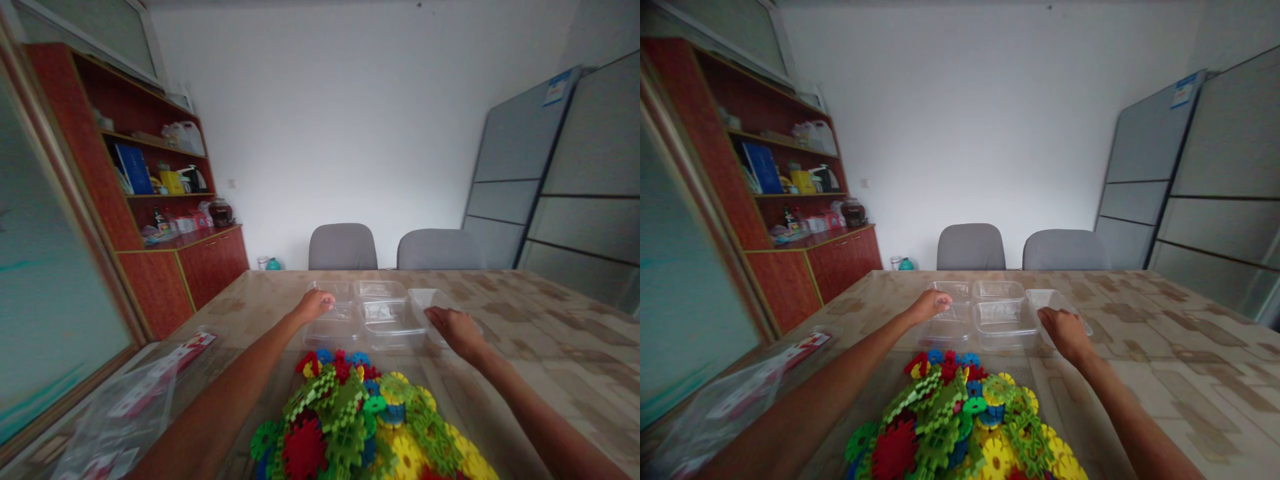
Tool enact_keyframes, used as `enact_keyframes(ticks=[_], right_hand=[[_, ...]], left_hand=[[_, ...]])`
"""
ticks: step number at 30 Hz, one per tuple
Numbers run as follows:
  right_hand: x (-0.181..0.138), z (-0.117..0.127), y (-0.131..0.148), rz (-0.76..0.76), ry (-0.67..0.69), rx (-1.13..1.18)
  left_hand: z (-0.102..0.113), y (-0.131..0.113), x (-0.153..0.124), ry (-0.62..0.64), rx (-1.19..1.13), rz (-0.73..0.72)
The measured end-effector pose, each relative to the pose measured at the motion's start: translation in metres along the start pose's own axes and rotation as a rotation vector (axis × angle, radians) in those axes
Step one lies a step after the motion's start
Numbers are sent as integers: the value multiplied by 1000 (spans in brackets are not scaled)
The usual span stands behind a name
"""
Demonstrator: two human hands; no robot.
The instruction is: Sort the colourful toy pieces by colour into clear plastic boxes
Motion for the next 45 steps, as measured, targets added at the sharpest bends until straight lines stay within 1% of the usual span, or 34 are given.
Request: enact_keyframes(ticks=[3, 5, 7, 10, 13, 16, 19, 23, 26, 29, 31, 33, 36, 37, 39, 40, 42, 43, 45], right_hand=[[-1, 7, 2, 15, -29, 9], [4, 15, 10, 47, -48, 16], [16, 23, 25, 112, -42, 26], [41, 29, 56, 229, 12, 34], [64, 25, 84, 281, 78, 15], [76, 14, 100, 286, 154, -11], [78, 4, 104, 290, 207, -17], [75, -3, 101, 298, 215, 12], [74, -2, 100, 299, 192, 54], [70, 9, 100, 291, 121, 121], [61, 22, 98, 293, 58, 185], [41, 38, 93, 304, 11, 253], [-10, 64, 84, 330, -6, 376], [-30, 73, 82, 334, -19, 486], [-72, 88, 86, 354, -17, 564], [-91, 94, 92, 389, -24, 558], [-125, 101, 115, 543, -29, 525], [-138, 102, 130, 624, -50, 513], [-155, 95, 163, 760, -70, 515]], left_hand=[[-1, 0, 0, -6, -34, 2], [0, -1, -1, -17, -50, 12], [3, -4, -1, -30, -58, 26], [5, -9, 1, -47, -55, 48], [6, -13, 2, -54, -44, 62], [6, -16, -2, -66, -36, 69], [10, -14, -11, -90, -39, 69], [25, -5, -26, -136, -31, 88], [35, -1, -31, -152, -29, 105], [39, -10, -36, -177, -50, 112], [41, -24, -44, -194, -82, 105], [46, -43, -62, -183, -132, 77], [66, -73, -104, -99, -228, 7], [75, -82, -121, -59, -259, -16], [93, -98, -158, 47, -308, -59], [100, -105, -177, 158, -331, -75], [106, -113, -213, 322, -305, -41], [105, -116, -231, 372, -273, -37], [94, -120, -261, 418, -203, -39]])
Point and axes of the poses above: each hand's wrist, its own x-axis towards the middle knuckle, its own z-axis out of the back of the hand, y = z × x, the point moved 1 cm from there along x, towards the middle knuckle, and after that the axes turned 4 degrees about -y, right-handed, at the moved point
